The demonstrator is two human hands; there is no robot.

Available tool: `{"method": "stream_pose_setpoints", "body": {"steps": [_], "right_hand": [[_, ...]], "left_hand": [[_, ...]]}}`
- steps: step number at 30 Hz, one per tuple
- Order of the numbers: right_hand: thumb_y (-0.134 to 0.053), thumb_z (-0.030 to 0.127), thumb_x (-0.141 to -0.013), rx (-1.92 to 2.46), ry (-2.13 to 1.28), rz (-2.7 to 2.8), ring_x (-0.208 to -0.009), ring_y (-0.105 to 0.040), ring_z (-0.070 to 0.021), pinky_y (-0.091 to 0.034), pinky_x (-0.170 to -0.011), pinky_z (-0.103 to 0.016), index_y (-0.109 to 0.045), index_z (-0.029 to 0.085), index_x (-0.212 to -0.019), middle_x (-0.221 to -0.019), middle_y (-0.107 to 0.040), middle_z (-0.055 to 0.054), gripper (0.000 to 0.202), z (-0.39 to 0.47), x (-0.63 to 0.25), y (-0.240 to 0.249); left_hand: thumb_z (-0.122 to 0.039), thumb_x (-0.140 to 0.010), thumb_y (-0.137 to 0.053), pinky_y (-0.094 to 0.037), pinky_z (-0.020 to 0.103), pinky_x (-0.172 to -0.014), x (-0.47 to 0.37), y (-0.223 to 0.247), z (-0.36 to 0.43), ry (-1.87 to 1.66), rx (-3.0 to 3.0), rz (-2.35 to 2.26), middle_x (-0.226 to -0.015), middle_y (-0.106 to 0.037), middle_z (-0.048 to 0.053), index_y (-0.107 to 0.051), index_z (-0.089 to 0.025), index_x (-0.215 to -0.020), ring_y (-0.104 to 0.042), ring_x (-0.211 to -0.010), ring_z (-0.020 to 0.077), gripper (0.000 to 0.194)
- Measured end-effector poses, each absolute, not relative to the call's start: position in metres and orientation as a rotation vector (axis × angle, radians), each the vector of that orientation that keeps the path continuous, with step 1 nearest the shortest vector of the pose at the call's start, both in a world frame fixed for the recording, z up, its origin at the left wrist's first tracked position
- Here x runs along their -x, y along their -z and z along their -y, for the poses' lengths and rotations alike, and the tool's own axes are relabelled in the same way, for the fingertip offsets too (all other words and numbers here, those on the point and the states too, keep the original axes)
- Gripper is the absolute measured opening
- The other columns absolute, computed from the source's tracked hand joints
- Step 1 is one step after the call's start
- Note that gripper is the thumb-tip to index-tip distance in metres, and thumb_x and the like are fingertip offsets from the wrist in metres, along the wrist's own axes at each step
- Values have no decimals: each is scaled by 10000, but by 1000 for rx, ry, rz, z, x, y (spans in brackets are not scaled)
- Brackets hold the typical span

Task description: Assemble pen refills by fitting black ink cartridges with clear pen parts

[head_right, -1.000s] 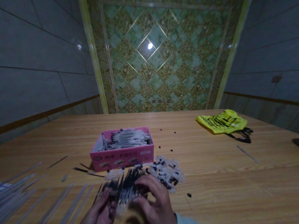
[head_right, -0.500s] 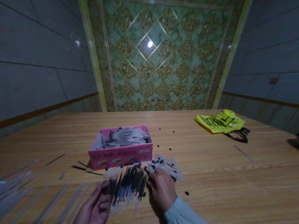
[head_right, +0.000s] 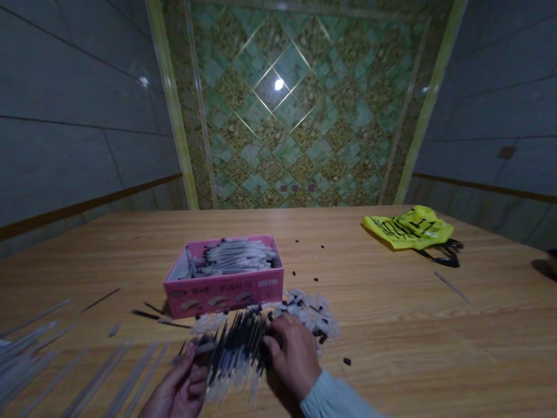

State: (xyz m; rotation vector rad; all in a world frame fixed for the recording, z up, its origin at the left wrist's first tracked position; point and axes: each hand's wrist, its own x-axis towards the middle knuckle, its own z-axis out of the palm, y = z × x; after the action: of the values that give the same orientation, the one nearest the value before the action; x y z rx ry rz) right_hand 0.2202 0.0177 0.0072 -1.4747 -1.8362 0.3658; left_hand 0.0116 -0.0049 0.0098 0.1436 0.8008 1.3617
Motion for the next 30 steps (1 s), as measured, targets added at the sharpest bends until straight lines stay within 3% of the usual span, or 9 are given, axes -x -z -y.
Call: {"method": "stream_pose_setpoints", "body": {"steps": [4, 7, 15, 30], "right_hand": [[-627, 290, -756, 999, -994, 1486, -701, -610, -184, -474, -629, -279, -662, 139, -825, -767, -670, -69, 169, -9, -211, -9], [-703, 278, -691, 880, -1154, 1359, -643, -607, -171, -470, -592, -275, -678, 132, -785, -728, -679, -63, 176, 0, -203, -9], [-745, 232, -619, 893, -1129, 1314, -601, -560, -137, -440, -534, -231, -637, 152, -709, -678, -621, -13, 162, 4, -196, -7], [-681, 204, -678, 988, -887, 1523, -670, -562, -149, -436, -595, -226, -643, 163, -678, -676, -591, -1, 56, 12, -193, -15]], "left_hand": [[-161, -636, -760, -337, 126, -362, -13, -6, 6, -1330, -326, -870, -551, -532, -40, -555, -134, -735, -470, -434, 42, 229], [-265, -572, -807, -318, 127, -367, -17, -4, 8, -1329, -454, -930, -509, -507, -63, -541, -157, -736, -461, -426, 43, 331], [-401, -584, -774, -262, 133, -363, -22, -7, 9, -1292, -623, -1026, -452, -499, -63, -516, -177, -739, -417, -384, 42, 376], [-467, -569, -754, -192, 131, -325, -27, 1, 8, -1316, -753, -1115, -374, -480, -60, -520, -173, -689, -359, -303, 38, 394]]}}
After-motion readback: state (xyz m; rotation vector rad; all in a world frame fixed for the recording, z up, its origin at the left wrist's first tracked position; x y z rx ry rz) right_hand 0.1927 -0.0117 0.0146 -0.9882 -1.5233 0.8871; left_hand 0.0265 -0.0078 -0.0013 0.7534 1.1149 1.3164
